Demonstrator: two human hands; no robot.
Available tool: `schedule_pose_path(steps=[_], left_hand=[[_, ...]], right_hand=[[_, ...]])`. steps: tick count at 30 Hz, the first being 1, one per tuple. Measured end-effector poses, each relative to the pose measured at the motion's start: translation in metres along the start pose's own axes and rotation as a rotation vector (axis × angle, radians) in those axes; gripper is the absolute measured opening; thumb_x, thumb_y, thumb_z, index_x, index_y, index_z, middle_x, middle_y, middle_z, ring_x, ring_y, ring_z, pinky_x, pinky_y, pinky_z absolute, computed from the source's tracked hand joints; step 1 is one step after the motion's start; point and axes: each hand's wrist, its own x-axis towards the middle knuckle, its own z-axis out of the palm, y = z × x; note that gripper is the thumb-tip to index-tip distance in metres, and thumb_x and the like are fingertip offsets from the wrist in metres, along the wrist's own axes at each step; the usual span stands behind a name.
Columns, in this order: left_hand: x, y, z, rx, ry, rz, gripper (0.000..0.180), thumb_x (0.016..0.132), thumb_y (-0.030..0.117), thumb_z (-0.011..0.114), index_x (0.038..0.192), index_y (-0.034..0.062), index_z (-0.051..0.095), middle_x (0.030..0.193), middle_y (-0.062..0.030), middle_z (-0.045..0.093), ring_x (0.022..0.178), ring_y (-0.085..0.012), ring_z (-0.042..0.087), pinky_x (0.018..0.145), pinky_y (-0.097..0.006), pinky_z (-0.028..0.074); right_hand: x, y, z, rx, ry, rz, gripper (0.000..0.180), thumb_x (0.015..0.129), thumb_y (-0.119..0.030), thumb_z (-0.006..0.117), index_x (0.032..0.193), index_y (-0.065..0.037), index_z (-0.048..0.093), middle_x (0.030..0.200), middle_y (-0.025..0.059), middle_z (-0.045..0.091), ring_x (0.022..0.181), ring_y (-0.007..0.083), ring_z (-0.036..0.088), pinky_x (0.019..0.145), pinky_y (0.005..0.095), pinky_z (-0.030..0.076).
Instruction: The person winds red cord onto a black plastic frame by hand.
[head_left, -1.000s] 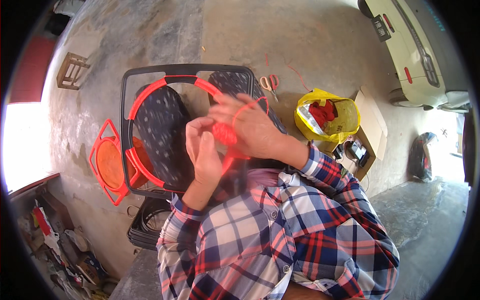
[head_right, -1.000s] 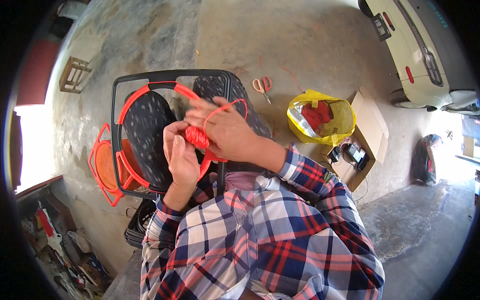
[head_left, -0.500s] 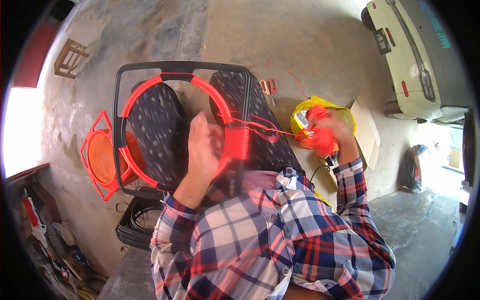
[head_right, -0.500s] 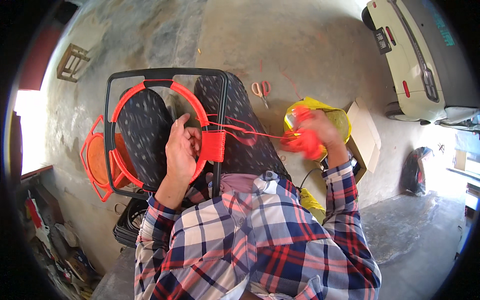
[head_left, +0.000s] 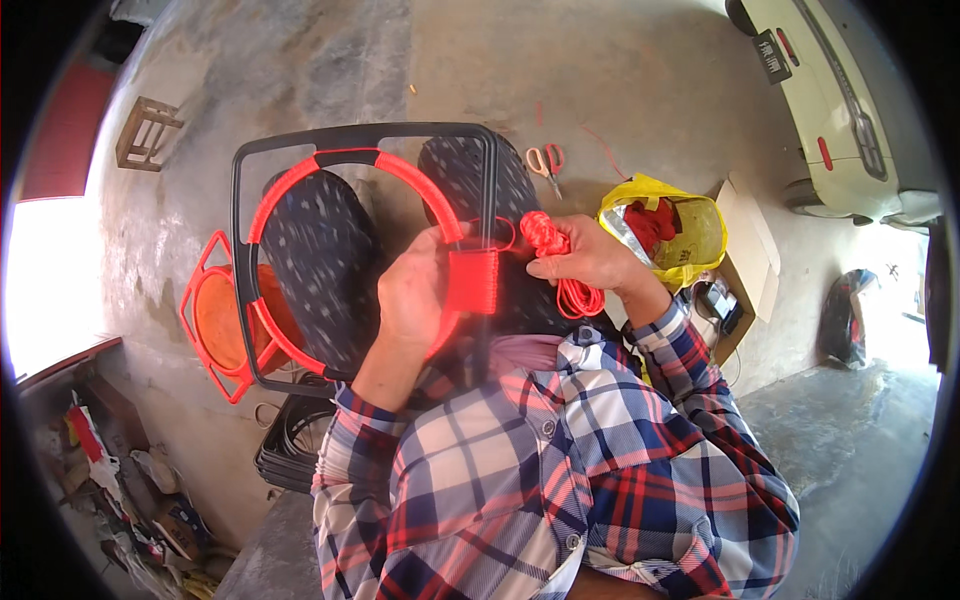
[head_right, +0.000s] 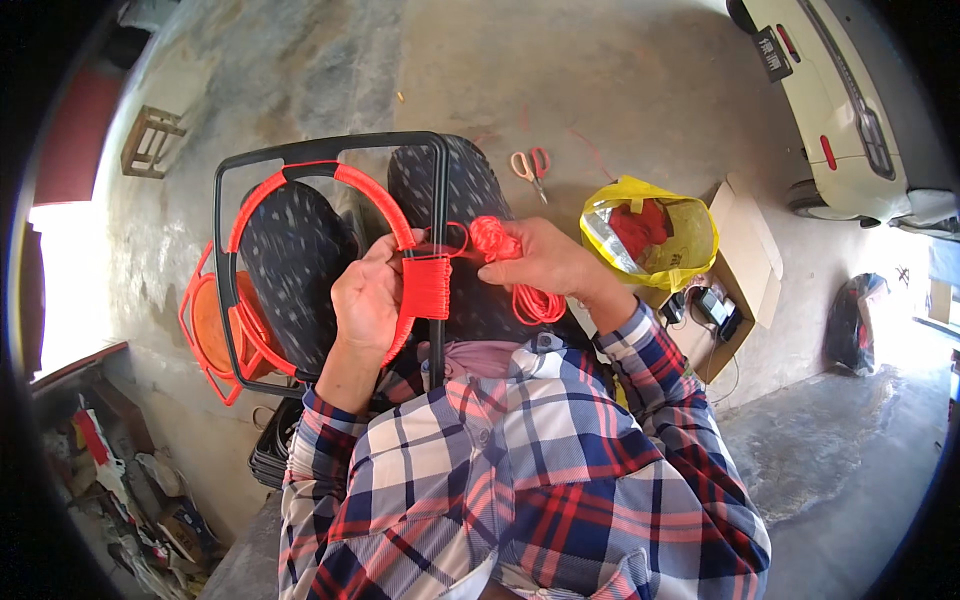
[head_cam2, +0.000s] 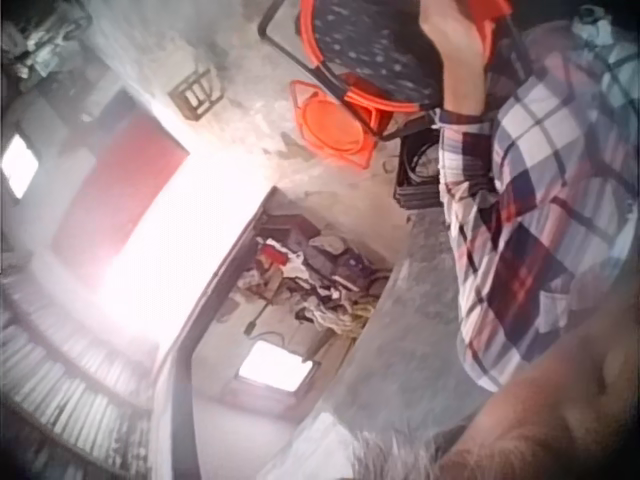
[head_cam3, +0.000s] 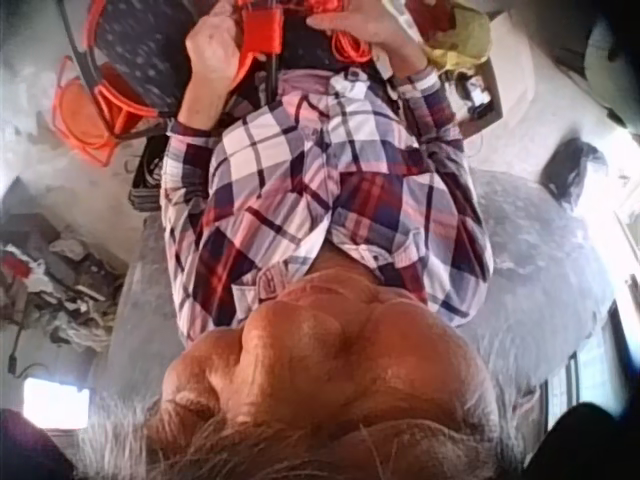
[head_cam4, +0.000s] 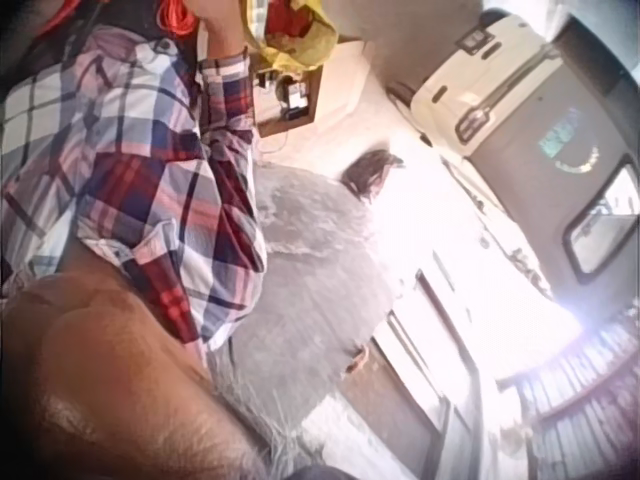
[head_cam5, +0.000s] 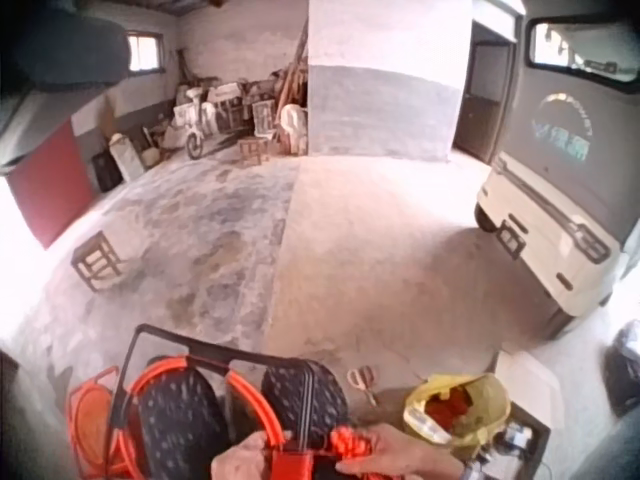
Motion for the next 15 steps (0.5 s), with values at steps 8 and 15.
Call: schedule_pose_path(steps=[8, 15], left_hand=[[0.001, 0.004, 0.008, 0.105, 0.16, -0.034, 0.046, 0.083, 0.015, 0.042, 0.121, -0.0081, 0.049, 0.113, -0.0262, 0.062, 0.1, -0.039, 0.064, 0.087, -0.045, 0.053], [0.003, 0.008, 0.003, 0.082, 0.182, -0.098, 0.043, 0.076, 0.012, 0.046, 0.114, -0.0059, 0.053, 0.108, -0.0237, 0.064, 0.094, -0.0416, 0.065, 0.085, -0.048, 0.054]], right_hand=[[-0.041, 0.038, -0.048, 0.269, 0.542, 0.122, 0.015, 0.086, -0.013, 0.067, 0.074, -0.008, 0.058, 0.059, 0.0008, 0.056, 0.048, 0.0102, 0.052, 0.046, 0.0258, 0.04], [-0.057, 0.065, -0.022, 0.353, 0.514, 0.171, 0.014, 0.084, -0.011, 0.067, 0.073, -0.009, 0.058, 0.059, 0.0003, 0.055, 0.052, 0.0101, 0.053, 0.051, 0.0258, 0.042]])
